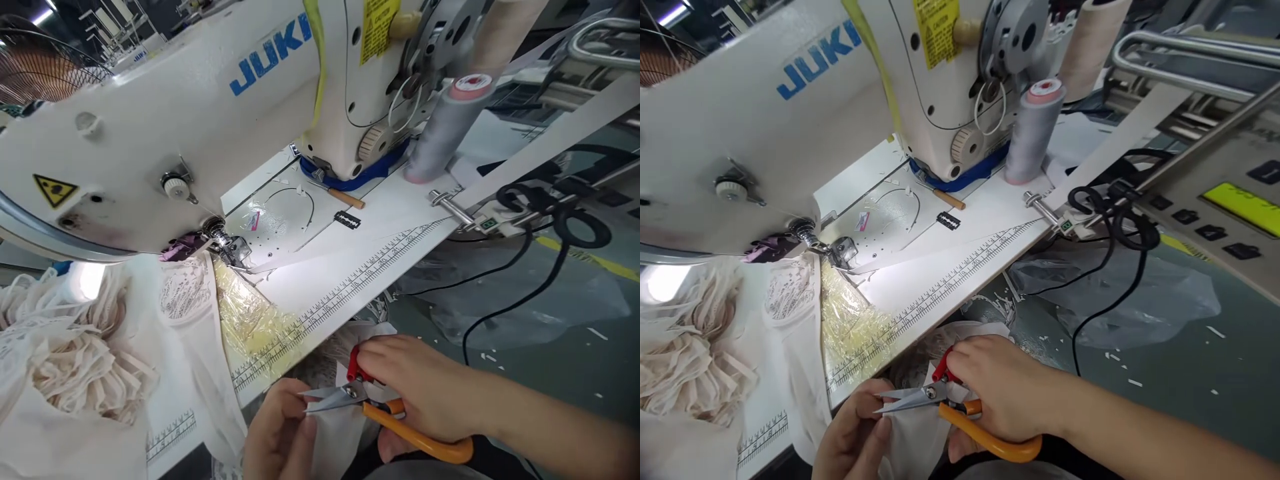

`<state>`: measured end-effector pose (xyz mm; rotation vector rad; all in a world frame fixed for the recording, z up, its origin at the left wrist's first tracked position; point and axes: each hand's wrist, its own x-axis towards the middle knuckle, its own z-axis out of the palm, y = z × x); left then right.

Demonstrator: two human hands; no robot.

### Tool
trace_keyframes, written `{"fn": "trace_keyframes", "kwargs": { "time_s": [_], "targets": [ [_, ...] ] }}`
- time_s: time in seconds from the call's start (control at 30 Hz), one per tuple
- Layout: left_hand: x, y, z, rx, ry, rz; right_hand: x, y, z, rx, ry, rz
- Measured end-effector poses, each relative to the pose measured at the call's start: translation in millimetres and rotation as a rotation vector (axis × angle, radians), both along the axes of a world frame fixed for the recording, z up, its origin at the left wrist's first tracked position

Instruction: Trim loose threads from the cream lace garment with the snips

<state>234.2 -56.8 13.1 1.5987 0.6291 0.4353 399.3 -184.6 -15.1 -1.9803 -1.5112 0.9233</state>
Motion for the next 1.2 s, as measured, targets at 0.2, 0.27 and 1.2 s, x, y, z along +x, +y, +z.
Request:
{"fn": "trace_keyframes", "kwargs": {
  "time_s": [0.2, 0.27, 1.2],
  "targets": [
    [-2.8, 1.1, -3.6, -0.011, -0.033, 0.059, -4.7, -1.4, 0.8, 0.024, -0.024, -0.017],
    [-2.8, 1.0, -3.9, -0.016, -0.042, 0.068, -4.6, -1.4, 1.0, 0.024, -0.048, -0.026],
    [-9.2, 3.6, 0.4, -0.114, 0.05, 0.008, -10.1, -13.9, -2.3, 0.17, 0.075, -0.163]
  ]
}}
